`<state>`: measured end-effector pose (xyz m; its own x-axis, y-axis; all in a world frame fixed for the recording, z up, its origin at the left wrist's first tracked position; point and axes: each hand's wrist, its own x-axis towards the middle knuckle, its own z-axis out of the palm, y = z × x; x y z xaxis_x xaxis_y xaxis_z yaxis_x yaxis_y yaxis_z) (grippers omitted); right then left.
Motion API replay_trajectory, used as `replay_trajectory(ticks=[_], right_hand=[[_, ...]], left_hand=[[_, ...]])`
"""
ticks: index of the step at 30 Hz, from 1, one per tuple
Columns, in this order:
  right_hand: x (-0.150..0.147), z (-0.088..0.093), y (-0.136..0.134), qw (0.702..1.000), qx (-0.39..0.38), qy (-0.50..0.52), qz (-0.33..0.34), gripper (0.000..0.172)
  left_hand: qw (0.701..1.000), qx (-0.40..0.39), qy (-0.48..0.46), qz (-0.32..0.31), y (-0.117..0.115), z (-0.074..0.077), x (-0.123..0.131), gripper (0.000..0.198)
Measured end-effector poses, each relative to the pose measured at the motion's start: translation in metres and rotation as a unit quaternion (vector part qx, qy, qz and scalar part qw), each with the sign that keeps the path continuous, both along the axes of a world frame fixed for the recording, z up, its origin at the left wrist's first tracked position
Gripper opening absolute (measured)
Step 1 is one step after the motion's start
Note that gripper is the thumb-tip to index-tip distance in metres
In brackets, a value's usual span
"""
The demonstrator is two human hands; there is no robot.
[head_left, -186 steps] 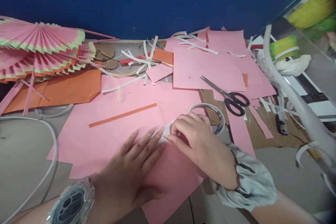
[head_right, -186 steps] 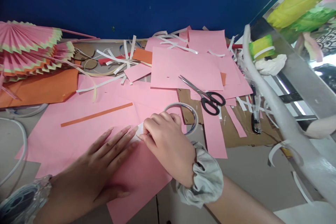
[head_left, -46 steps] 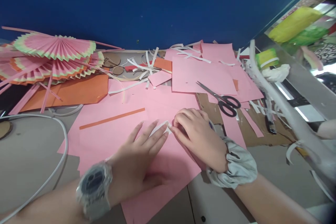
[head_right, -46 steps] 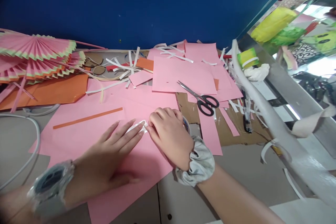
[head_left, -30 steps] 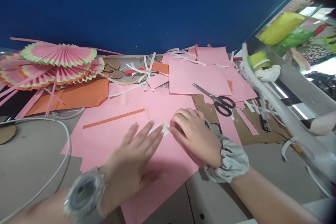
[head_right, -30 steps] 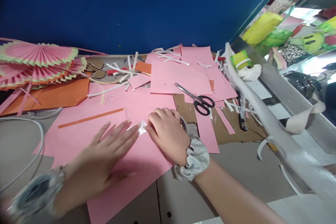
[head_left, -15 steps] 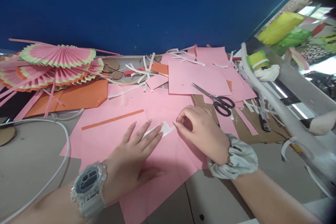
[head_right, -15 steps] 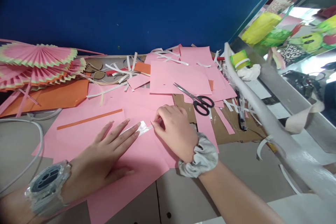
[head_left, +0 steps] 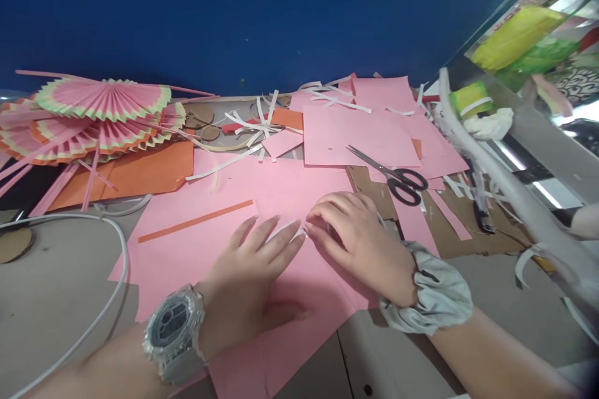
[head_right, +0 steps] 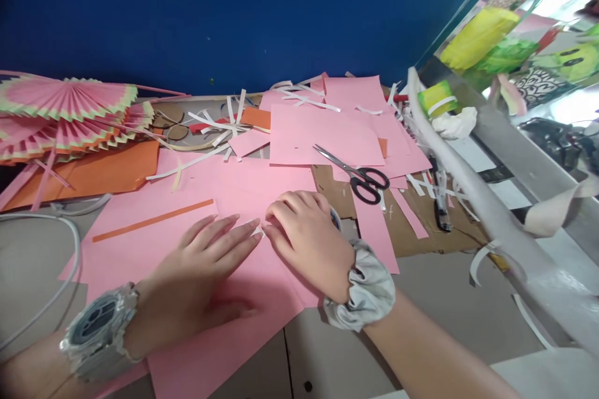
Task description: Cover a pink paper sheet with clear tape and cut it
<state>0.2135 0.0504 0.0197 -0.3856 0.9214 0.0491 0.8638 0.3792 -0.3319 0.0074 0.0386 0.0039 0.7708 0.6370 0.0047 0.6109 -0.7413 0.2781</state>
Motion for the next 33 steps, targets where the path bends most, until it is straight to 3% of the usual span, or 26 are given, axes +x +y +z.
replay_trajectory(ticks=[8,11,13,16,17,22,28,33], right_hand=[[0.006,0.000,-0.001,0.999,-0.033,-0.013,0.014,0.010],[0.008,0.001,-0.001,0.998,-0.054,-0.007,0.025,0.013],[0.008,0.002,-0.001,0.997,-0.070,0.005,0.036,0.013],[0.010,0.004,0.000,0.995,-0.088,0.022,0.049,0.012],[0.010,0.005,0.000,0.994,-0.089,0.027,0.051,0.012],[0.012,0.010,0.002,0.991,-0.101,0.051,0.073,0.014],[0.015,0.014,0.002,0.986,-0.130,0.055,0.094,0.015],[0.016,0.018,0.001,0.984,-0.137,0.057,0.097,0.015]], left_hand=[[0.987,-0.021,-0.098,0.126,-0.004,0.000,-0.001,0.065],[0.979,-0.059,-0.117,0.153,-0.002,-0.002,-0.002,0.067],[0.973,-0.105,-0.120,0.167,0.002,-0.001,-0.003,0.056],[0.968,-0.156,-0.118,0.155,0.008,0.004,-0.003,0.023],[0.970,-0.160,-0.114,0.144,0.009,0.007,-0.002,0.020],[0.975,-0.168,-0.101,0.108,0.007,0.016,-0.001,0.025],[0.974,-0.186,-0.087,0.096,0.001,0.015,0.000,0.014],[0.973,-0.175,-0.106,0.103,0.001,0.014,-0.001,0.017]])
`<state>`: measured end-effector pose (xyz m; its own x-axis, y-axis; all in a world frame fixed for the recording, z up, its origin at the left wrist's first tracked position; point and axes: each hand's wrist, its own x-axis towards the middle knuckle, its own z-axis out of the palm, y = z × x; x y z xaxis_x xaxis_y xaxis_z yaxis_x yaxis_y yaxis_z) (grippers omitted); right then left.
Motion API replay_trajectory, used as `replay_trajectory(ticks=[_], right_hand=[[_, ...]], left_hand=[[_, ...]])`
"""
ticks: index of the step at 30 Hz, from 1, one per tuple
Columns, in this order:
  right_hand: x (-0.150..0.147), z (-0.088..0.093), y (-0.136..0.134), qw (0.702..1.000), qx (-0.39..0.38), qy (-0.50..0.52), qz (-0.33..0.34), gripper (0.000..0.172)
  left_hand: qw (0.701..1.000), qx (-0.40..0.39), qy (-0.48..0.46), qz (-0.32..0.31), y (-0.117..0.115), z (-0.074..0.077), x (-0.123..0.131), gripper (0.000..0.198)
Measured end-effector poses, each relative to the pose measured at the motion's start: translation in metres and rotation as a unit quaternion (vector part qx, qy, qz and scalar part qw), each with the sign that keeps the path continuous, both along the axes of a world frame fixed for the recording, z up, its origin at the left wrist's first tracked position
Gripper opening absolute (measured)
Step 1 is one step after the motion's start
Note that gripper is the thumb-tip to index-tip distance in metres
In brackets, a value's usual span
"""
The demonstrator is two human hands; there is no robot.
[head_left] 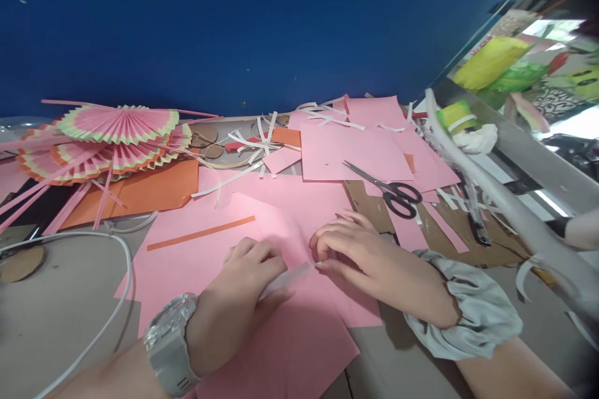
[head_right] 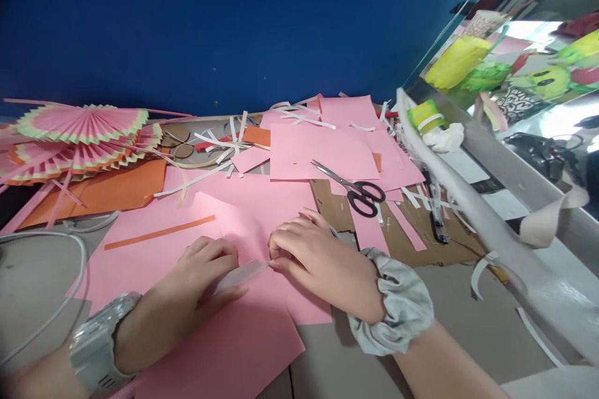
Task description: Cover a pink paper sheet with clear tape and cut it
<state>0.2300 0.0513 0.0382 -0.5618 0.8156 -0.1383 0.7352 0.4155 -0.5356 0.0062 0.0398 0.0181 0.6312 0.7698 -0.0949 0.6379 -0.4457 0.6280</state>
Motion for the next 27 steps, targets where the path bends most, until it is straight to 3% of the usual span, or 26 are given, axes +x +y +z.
replay_trajectory(ticks=[4,7,10,12,14,16,21,27], right_hand=[[-0.002,-0.001,-0.001,0.997,0.058,0.015,-0.038,0.014],[0.006,-0.001,0.003,0.982,0.149,0.024,-0.116,0.038],[0.028,0.001,0.010,0.942,0.239,-0.025,-0.232,0.039],[0.047,0.003,0.013,0.907,0.271,-0.158,-0.280,0.033],[0.063,0.004,0.013,0.876,0.243,-0.287,-0.303,0.030],[0.072,0.002,0.012,0.878,0.194,-0.326,-0.291,0.030],[0.077,-0.001,0.015,0.898,0.136,-0.307,-0.283,0.023],[0.073,0.003,0.014,0.894,0.113,-0.277,-0.334,0.024]], left_hand=[[0.999,-0.023,-0.005,0.026,0.001,0.006,-0.001,0.023],[0.991,-0.113,-0.008,0.066,0.000,0.009,-0.002,0.031],[0.969,-0.219,-0.086,0.070,0.000,0.008,-0.004,0.028],[0.951,-0.264,-0.147,0.060,0.003,0.007,-0.006,0.019],[0.939,-0.288,-0.181,0.051,0.007,0.007,-0.008,0.010],[0.930,-0.310,-0.191,0.043,0.010,0.008,-0.009,0.015],[0.905,-0.354,-0.232,0.038,0.015,0.006,-0.011,0.014],[0.894,-0.338,-0.284,0.081,0.014,-0.002,-0.012,0.019]])
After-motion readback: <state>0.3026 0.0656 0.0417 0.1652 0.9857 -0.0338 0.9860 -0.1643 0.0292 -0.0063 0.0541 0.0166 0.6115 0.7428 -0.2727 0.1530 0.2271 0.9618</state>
